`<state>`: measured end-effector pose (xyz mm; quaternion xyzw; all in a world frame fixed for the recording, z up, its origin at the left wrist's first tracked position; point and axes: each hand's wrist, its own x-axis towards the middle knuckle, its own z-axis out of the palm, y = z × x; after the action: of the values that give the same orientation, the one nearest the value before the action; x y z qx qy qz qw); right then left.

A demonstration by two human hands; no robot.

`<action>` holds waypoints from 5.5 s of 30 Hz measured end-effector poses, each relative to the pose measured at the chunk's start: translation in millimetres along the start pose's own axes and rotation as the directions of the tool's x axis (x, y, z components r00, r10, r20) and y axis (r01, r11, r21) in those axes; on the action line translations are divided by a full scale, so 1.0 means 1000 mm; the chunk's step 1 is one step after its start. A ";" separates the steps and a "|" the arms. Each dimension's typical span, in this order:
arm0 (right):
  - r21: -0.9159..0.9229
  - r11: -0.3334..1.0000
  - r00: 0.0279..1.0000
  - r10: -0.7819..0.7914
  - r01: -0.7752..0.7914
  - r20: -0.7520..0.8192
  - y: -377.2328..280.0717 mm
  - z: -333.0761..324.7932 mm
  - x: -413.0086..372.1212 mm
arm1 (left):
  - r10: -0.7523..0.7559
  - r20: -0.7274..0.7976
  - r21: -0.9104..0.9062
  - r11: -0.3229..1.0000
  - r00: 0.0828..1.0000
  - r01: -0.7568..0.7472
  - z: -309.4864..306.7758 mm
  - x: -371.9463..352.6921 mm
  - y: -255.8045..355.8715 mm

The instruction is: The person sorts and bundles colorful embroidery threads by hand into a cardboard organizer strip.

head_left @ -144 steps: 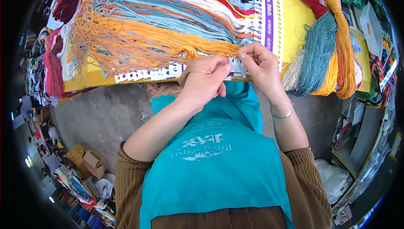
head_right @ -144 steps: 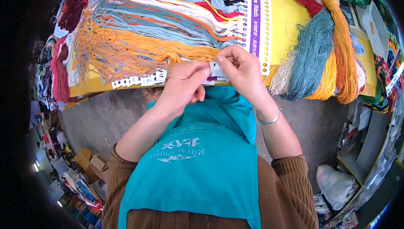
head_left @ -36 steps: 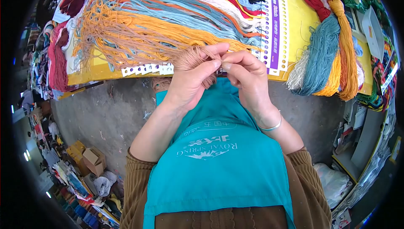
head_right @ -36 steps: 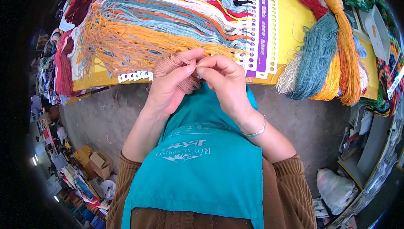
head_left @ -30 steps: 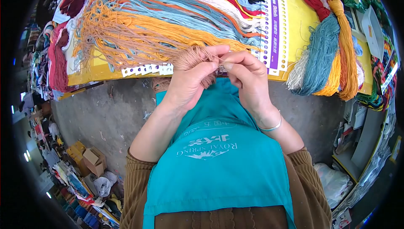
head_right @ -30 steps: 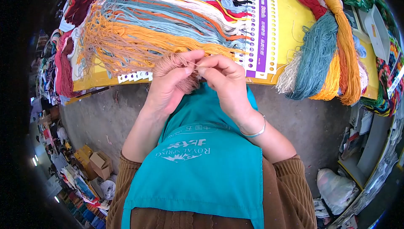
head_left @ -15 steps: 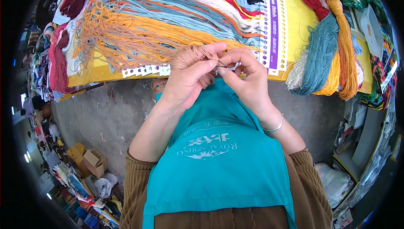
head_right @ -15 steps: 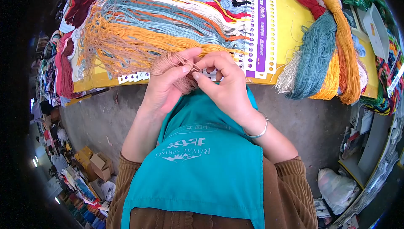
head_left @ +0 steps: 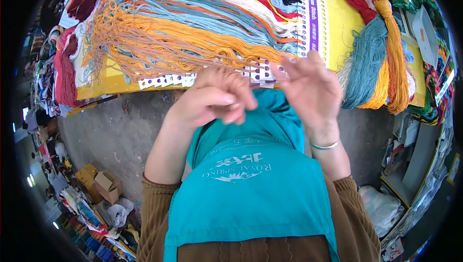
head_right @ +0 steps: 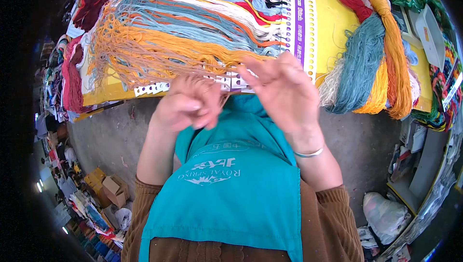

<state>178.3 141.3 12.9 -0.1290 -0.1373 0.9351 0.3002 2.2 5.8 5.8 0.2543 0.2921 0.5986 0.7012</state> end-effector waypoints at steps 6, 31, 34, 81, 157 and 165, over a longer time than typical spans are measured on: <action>-0.141 0.923 0.929 -0.367 0.358 -0.040 -0.140 -0.058 -0.061 | 0.455 -0.259 -0.573 0.637 0.852 -0.515 -0.046 -0.094 0.057; -0.844 0.536 0.982 0.171 -0.030 0.073 -0.009 -0.018 -0.016 | 0.001 -0.458 0.169 0.982 0.889 0.086 0.034 0.026 -0.031; -0.894 0.447 0.996 0.088 -0.037 0.003 -0.006 -0.020 -0.015 | 0.059 -0.475 0.292 0.952 0.878 0.093 0.026 0.036 -0.043; -0.992 -0.121 0.998 -0.050 -0.044 -0.039 -0.023 -0.053 0.020 | 0.104 -0.618 0.449 0.860 0.779 0.242 0.020 0.061 -0.033; -0.327 0.922 0.979 0.191 -0.206 -0.077 0.039 -0.025 0.004 | 0.136 -0.320 -0.025 0.988 0.938 -0.152 0.008 0.018 -0.031; -0.861 0.508 1.000 -0.006 0.015 0.013 0.027 -0.019 0.000 | 0.107 -0.349 0.183 0.982 0.931 -0.044 0.013 0.015 -0.026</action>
<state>170.7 123.5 -13.9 -0.2561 -0.5851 0.7426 0.2017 30.8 16.8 -5.0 0.2117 0.4551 0.6341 0.5883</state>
